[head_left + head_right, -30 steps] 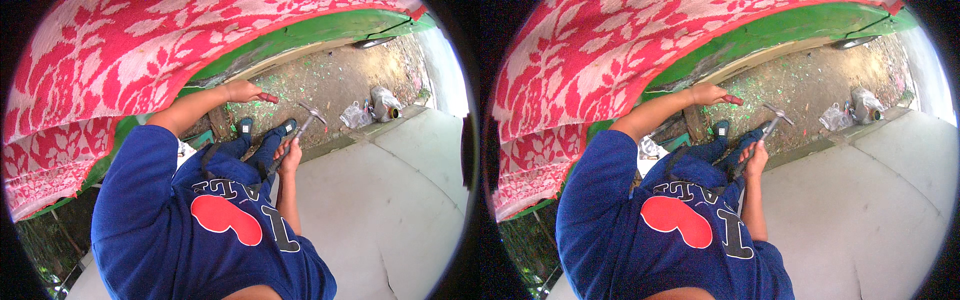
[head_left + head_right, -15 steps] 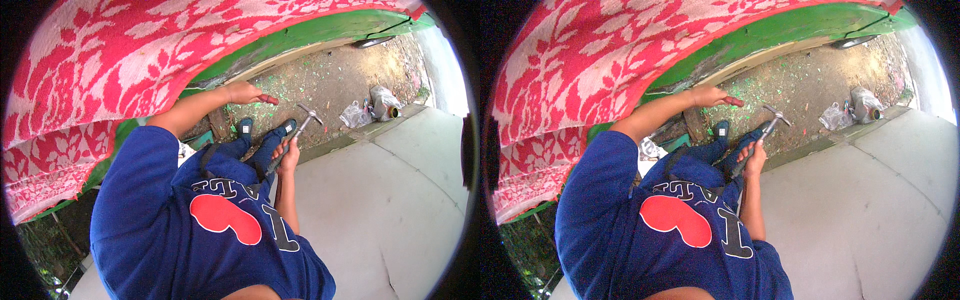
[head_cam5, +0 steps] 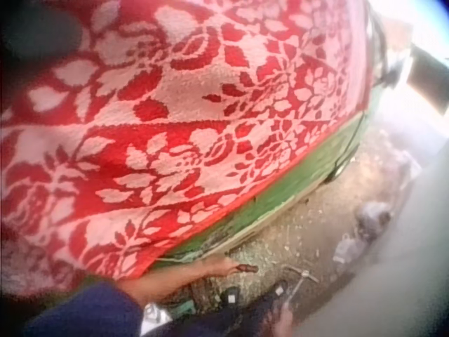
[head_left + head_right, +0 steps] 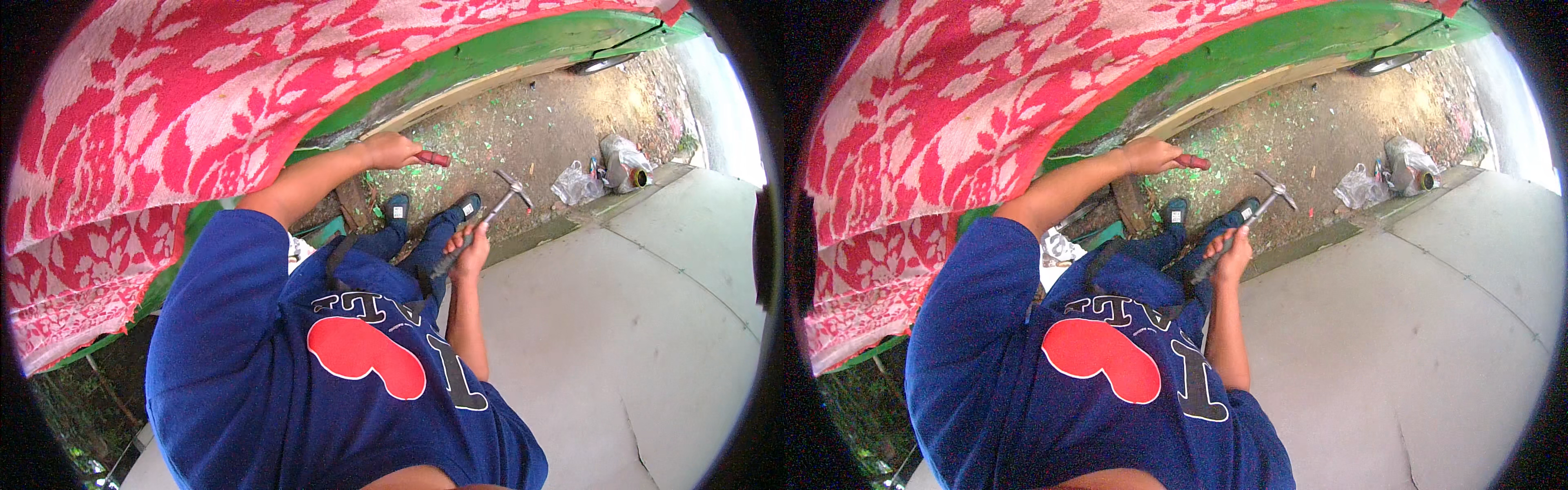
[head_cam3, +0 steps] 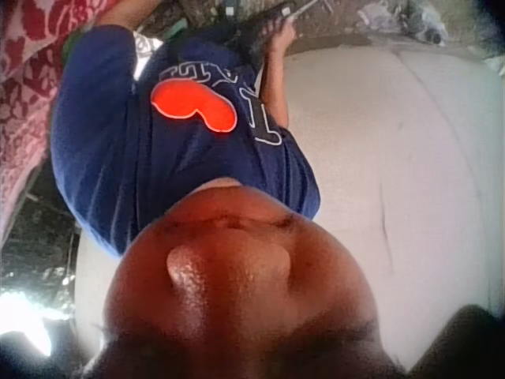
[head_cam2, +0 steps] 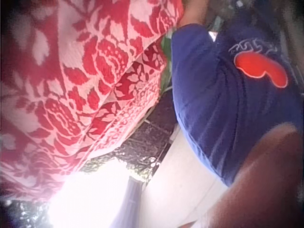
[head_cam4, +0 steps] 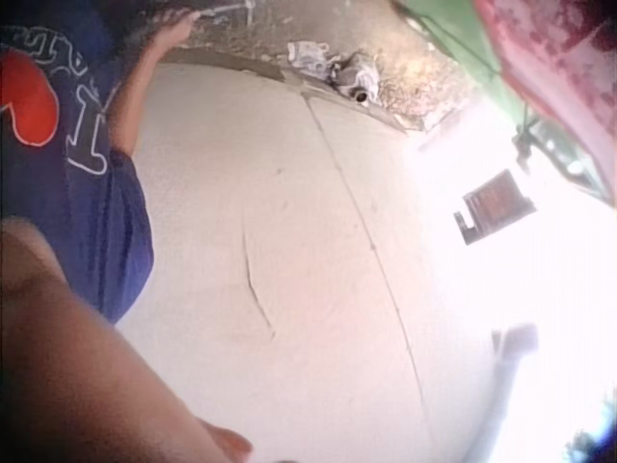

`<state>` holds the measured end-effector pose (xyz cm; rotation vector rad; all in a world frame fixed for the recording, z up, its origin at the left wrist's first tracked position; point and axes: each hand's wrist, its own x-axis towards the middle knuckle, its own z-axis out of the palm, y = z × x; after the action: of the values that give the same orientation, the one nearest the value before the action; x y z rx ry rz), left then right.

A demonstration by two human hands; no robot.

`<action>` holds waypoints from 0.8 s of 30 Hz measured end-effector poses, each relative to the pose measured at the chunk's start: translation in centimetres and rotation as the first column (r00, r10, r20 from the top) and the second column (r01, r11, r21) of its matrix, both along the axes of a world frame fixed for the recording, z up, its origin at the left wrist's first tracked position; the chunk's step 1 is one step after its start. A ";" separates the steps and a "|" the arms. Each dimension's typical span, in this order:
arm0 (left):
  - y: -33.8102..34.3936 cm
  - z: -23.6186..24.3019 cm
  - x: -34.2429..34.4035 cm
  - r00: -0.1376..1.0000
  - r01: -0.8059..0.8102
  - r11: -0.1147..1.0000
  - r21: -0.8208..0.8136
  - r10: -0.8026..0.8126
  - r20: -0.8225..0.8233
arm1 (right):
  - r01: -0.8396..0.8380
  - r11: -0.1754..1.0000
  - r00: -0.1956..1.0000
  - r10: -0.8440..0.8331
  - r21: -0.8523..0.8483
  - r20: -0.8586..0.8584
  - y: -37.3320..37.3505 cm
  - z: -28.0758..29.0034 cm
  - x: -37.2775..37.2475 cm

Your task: The person uses a hammer and a red-handled tool to repeatedly tap and scrape a small area on the green side panel of a car. The person works on the same spot for the duration of the clip, removing small flakes of material.

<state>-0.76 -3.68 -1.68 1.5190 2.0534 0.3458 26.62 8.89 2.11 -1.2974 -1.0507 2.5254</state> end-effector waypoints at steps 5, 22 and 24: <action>-0.1 -0.6 -0.3 0.999 -0.032 0.998 0.051 0.032 -0.007 | -0.027 0.999 0.999 0.028 -0.035 0.040 1.1 -0.3 -0.4; 0.2 0.8 -0.2 0.990 -0.137 0.990 0.040 0.137 0.017 | 0.156 0.983 0.987 -0.159 -0.099 -0.026 1.7 -1.2 -1.4; 0.5 0.5 0.0 0.992 -0.123 0.992 0.018 0.123 -0.006 | 0.086 0.994 0.996 -0.085 -0.073 0.014 0.9 -0.8 -2.3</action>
<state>-0.78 -3.15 -1.19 1.4087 2.1605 0.4079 24.35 9.77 1.27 -1.3462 -0.8914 2.5186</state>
